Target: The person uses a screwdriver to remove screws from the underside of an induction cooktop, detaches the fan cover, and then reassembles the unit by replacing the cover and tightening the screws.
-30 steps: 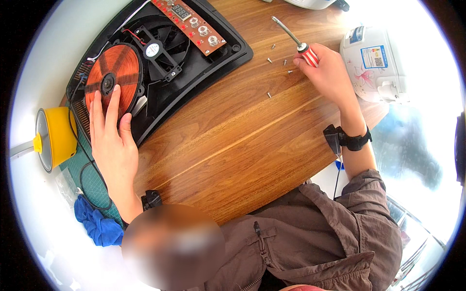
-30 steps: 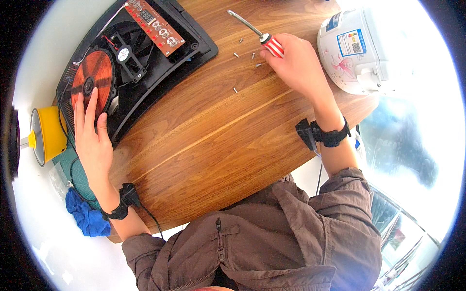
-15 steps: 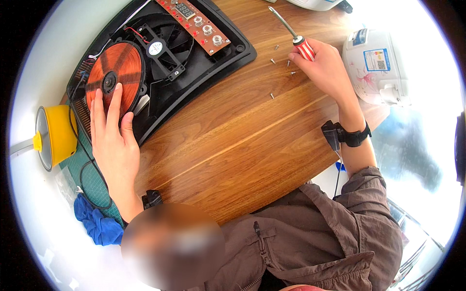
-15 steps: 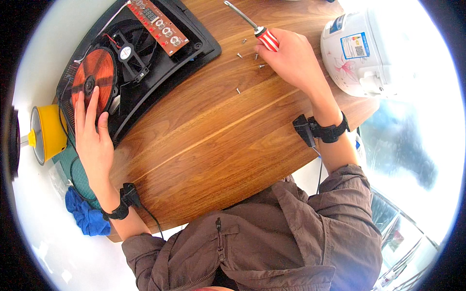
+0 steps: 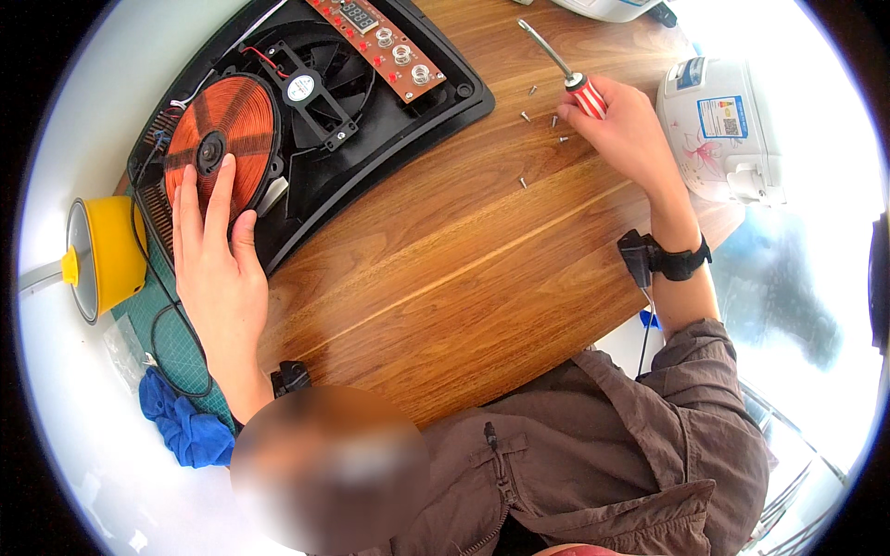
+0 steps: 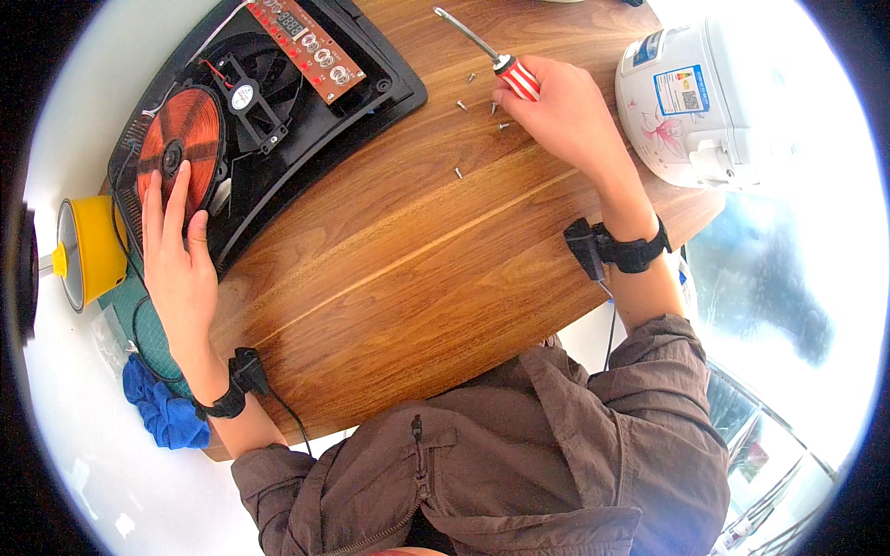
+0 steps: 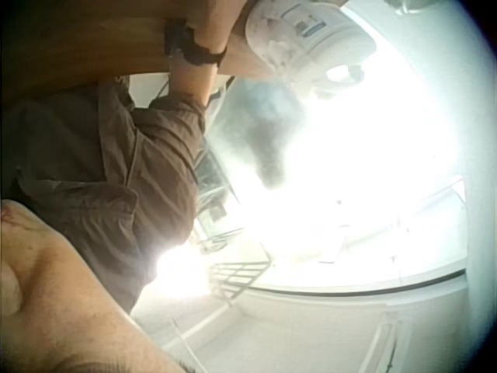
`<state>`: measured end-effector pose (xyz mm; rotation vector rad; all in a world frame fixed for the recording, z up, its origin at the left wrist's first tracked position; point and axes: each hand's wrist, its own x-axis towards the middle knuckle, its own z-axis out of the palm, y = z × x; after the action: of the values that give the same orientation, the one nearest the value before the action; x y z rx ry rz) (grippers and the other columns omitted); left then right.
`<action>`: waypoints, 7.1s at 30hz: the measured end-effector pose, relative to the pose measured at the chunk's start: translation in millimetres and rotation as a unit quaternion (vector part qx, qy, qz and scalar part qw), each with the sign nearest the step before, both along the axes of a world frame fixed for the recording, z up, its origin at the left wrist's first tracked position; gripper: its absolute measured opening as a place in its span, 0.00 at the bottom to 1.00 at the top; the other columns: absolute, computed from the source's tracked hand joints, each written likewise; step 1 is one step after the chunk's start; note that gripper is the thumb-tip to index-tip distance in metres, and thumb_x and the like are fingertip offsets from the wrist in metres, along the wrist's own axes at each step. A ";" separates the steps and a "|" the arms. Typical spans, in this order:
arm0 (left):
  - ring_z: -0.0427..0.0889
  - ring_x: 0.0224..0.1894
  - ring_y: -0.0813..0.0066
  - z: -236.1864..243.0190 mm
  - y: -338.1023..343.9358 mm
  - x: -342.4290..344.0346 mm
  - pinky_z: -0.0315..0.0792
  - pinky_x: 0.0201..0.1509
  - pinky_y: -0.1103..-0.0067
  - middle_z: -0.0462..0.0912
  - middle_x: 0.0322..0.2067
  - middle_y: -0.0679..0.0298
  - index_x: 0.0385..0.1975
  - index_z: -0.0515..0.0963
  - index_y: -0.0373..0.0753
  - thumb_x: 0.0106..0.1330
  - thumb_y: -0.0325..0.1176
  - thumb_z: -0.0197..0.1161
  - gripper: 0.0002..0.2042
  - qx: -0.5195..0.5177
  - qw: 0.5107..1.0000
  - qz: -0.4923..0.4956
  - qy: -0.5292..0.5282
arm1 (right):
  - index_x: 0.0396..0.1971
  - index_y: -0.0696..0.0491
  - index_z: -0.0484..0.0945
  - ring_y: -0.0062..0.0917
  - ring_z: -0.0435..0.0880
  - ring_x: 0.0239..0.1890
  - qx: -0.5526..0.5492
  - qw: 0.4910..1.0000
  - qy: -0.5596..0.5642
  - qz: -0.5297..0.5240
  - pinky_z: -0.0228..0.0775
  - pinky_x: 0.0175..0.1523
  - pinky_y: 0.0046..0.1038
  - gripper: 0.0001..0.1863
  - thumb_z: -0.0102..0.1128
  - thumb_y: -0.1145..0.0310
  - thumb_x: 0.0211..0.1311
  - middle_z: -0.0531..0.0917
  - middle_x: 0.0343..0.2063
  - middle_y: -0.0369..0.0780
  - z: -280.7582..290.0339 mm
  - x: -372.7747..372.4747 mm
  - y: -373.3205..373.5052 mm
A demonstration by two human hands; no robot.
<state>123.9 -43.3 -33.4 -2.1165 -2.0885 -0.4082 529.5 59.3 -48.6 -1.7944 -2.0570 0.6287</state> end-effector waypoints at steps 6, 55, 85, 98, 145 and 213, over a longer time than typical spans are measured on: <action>0.64 0.76 0.52 0.9 -0.5 -0.3 0.62 0.76 0.64 0.65 0.74 0.57 0.72 0.71 0.57 0.79 0.39 0.53 0.22 -0.016 1.000 0.004 0.003 | 0.37 0.59 0.84 0.38 0.83 0.28 -0.021 1.000 0.012 0.002 0.74 0.38 0.35 0.14 0.68 0.61 0.63 0.84 0.25 0.49 3.0 -1.6 -2.7; 0.67 0.73 0.47 -0.7 -0.9 -2.3 0.65 0.74 0.62 0.66 0.73 0.53 0.70 0.72 0.59 0.76 0.38 0.58 0.23 -0.003 1.000 0.003 0.001 | 0.36 0.53 0.79 0.50 0.84 0.41 0.081 0.985 -0.112 0.099 0.76 0.47 0.47 0.11 0.68 0.63 0.60 0.85 0.33 0.49 -7.9 -37.5 2.0; 0.67 0.71 0.40 -4.7 -6.3 -13.6 0.63 0.74 0.55 0.68 0.68 0.41 0.67 0.74 0.49 0.70 0.38 0.64 0.25 0.060 0.997 -0.015 -0.041 | 0.38 0.54 0.81 0.11 0.77 0.24 -0.072 0.896 0.368 0.238 0.65 0.26 0.16 0.07 0.64 0.72 0.61 0.80 0.26 0.30 111.4 -206.6 12.4; 0.63 0.72 0.42 2.1 -7.8 -17.9 0.57 0.76 0.56 0.67 0.68 0.40 0.64 0.70 0.29 0.69 0.44 0.66 0.30 0.071 0.990 -0.007 -0.125 | 0.35 0.55 0.80 0.13 0.78 0.25 -0.131 0.822 0.507 0.226 0.68 0.29 0.19 0.04 0.64 0.79 0.61 0.81 0.27 0.31 83.1 -285.5 5.4; 0.88 0.47 0.62 42.3 32.8 -52.1 0.86 0.55 0.67 0.86 0.44 0.53 0.47 0.77 0.32 0.77 0.28 0.59 0.07 0.177 0.592 -0.085 -0.782 | 0.48 0.54 0.87 0.27 0.84 0.36 0.163 0.910 0.230 0.304 0.76 0.44 0.26 0.20 0.74 0.78 0.53 0.86 0.36 0.39 115.3 -240.5 25.1; 0.86 0.38 0.61 1.0 60.3 -132.2 0.78 0.46 0.72 0.86 0.34 0.56 0.38 0.87 0.33 0.61 0.28 0.71 0.08 0.092 0.935 -0.002 -0.342 | 0.46 0.58 0.76 0.40 0.85 0.31 0.216 0.879 0.081 0.417 0.74 0.37 0.36 0.20 0.74 0.66 0.59 0.85 0.26 0.48 176.9 -367.0 43.0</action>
<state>-8.3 17.0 -32.4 -2.0465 -2.2251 -1.4572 162.6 102.3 128.3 -0.5418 -2.5405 0.4350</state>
